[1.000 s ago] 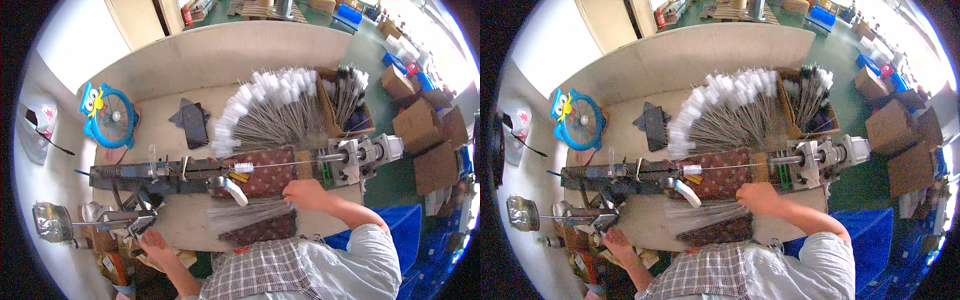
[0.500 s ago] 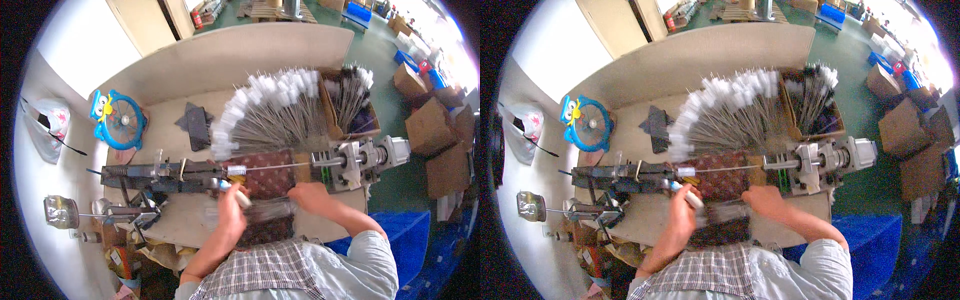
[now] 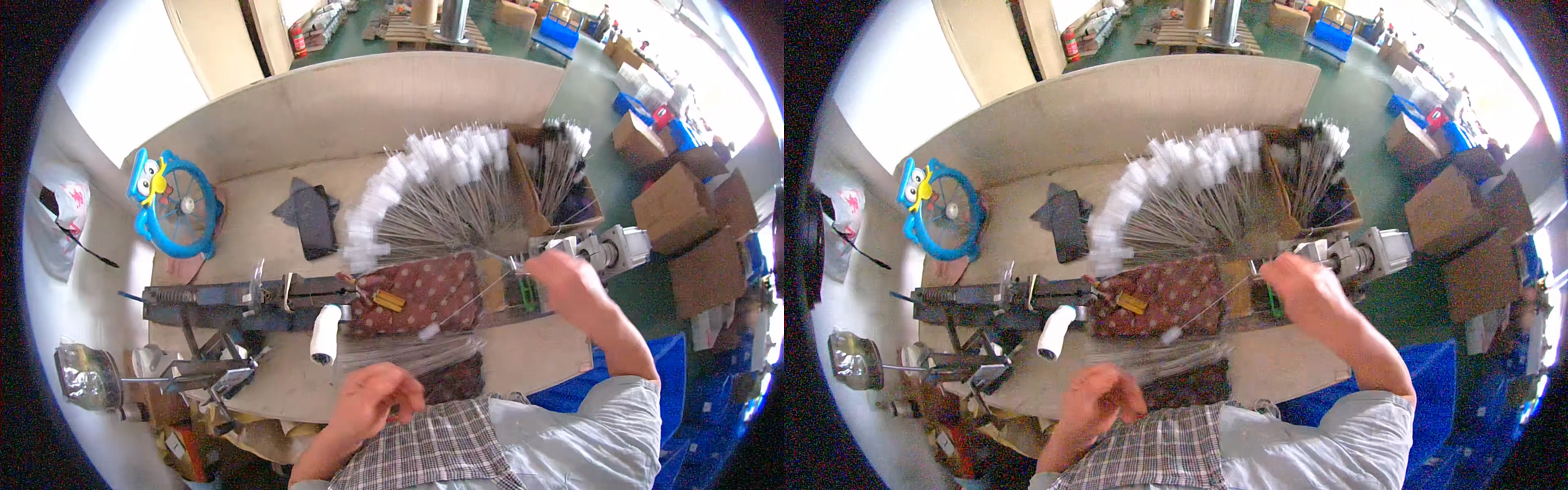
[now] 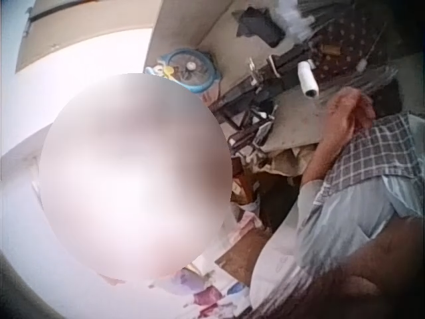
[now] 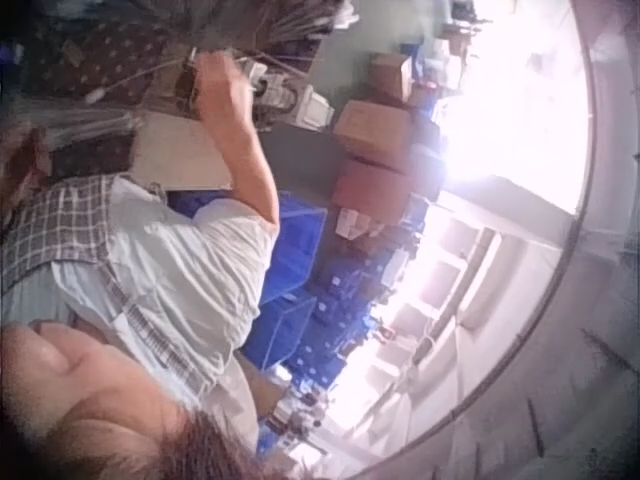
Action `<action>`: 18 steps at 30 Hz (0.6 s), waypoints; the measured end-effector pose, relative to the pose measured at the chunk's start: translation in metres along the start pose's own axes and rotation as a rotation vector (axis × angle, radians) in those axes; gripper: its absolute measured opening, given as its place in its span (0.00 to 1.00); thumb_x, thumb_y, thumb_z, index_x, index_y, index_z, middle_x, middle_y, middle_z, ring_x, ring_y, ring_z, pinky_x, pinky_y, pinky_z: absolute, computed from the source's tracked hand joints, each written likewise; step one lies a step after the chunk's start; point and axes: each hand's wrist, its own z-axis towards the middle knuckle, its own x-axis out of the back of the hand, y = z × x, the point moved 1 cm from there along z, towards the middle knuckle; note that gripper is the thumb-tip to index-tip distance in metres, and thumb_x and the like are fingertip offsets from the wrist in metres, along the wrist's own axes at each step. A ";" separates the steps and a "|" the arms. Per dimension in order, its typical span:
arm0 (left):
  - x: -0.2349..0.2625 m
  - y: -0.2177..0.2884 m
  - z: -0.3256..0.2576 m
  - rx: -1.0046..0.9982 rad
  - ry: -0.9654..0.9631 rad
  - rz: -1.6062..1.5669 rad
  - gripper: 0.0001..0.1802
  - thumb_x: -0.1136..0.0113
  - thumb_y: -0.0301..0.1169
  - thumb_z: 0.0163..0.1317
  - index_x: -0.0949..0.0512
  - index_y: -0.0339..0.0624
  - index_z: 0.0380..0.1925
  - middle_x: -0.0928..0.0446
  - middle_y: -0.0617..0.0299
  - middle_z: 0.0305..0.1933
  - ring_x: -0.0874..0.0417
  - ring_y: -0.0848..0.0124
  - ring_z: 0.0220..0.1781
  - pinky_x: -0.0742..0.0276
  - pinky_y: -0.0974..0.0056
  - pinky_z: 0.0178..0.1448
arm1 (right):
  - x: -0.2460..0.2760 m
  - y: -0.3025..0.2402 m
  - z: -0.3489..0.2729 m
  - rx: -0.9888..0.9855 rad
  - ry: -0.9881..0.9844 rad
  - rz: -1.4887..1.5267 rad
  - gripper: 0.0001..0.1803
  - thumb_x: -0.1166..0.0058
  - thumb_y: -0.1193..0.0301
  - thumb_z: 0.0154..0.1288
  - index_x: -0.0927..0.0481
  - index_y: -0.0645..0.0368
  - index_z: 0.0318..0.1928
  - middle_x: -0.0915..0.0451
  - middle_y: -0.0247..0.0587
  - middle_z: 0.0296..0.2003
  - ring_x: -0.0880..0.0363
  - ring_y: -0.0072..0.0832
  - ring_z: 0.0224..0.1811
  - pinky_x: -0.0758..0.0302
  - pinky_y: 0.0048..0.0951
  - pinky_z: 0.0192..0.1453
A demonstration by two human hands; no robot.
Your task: Assembling industrial brushes by inserting bristle bundles and components into a specialized assembly machine.
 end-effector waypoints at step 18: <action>-0.033 -0.014 0.190 -0.852 0.387 2.124 0.13 0.43 0.32 0.50 0.26 0.47 0.38 0.25 0.61 0.35 0.23 0.63 0.35 0.26 0.58 0.38 | -0.045 0.015 0.047 -0.095 -0.069 0.448 0.06 0.43 0.65 0.50 0.17 0.47 0.30 0.20 0.40 0.28 0.21 0.39 0.31 0.25 0.38 0.35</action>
